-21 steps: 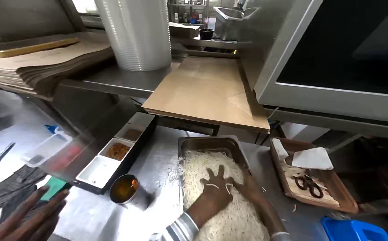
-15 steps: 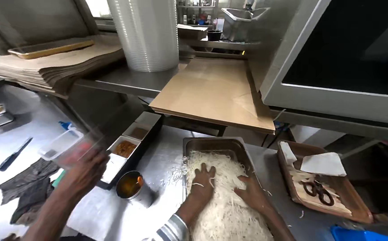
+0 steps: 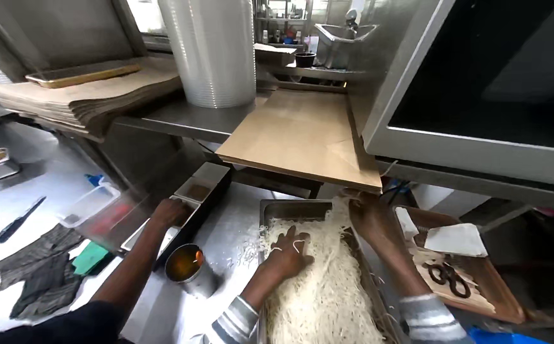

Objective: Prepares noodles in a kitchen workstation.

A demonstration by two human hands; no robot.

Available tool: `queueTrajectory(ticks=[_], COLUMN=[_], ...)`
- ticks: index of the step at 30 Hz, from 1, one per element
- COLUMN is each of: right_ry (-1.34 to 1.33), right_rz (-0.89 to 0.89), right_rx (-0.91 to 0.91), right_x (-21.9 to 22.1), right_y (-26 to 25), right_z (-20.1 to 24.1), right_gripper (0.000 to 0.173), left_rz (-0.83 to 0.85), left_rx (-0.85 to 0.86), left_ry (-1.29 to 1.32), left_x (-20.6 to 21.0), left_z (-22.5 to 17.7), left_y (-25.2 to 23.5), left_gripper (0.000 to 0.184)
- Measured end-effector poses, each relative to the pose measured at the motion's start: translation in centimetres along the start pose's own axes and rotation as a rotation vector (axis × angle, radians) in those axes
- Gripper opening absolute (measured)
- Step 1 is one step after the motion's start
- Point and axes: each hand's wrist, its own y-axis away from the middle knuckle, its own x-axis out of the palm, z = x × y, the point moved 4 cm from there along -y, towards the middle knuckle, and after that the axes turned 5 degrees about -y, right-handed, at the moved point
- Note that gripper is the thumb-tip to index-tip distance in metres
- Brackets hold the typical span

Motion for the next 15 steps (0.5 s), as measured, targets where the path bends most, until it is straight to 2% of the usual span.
queueTrajectory(ticks=[2,4,6,7,9,10,13,15], right_ry=[-0.036,0.011,0.066,0.075,0.063,0.053,0.044,-0.045], right_rz=[0.041,-0.059,0.032,0.046,-0.050,-0.025,0.429,0.432], right_rx=[-0.099,-0.153,-0.054,-0.007,0.016,0.030,0.142,0.140], right_x=[0.8,0.3,0.6,0.7,-0.4,-0.7,0.7,0.3], right_y=[-0.8,-1.8,-2.3,-2.1,-1.1,-0.5,2.3,5.5], right_z=[-0.6,0.0,-0.9,-1.4,-1.0,-1.1,-3.3,-4.6], right_gripper=[0.026,0.024,0.031,0.029,0.019,0.018,0.036,0.036], left_rz=[0.018,0.033,0.000,-0.042,-0.160,-0.206,-0.256,-0.417], left_rx=[0.005,-0.019,-0.064,-0.084,-0.125,-0.144,-0.158,-0.070], left_ry=[-0.032,-0.073,-0.141,-0.185,-0.219,-0.218,-0.167,-0.145], left_x=[1.4,3.4,5.5,6.2,6.6,6.7,7.3,7.8], left_z=[-0.2,-0.3,0.4,1.0,2.1,2.7,3.2,1.9], left_y=[0.0,0.2,0.6,0.7,0.6,0.7,2.7,5.1], left_gripper=[0.063,0.064,0.058,0.053,0.043,0.041,0.042,0.045])
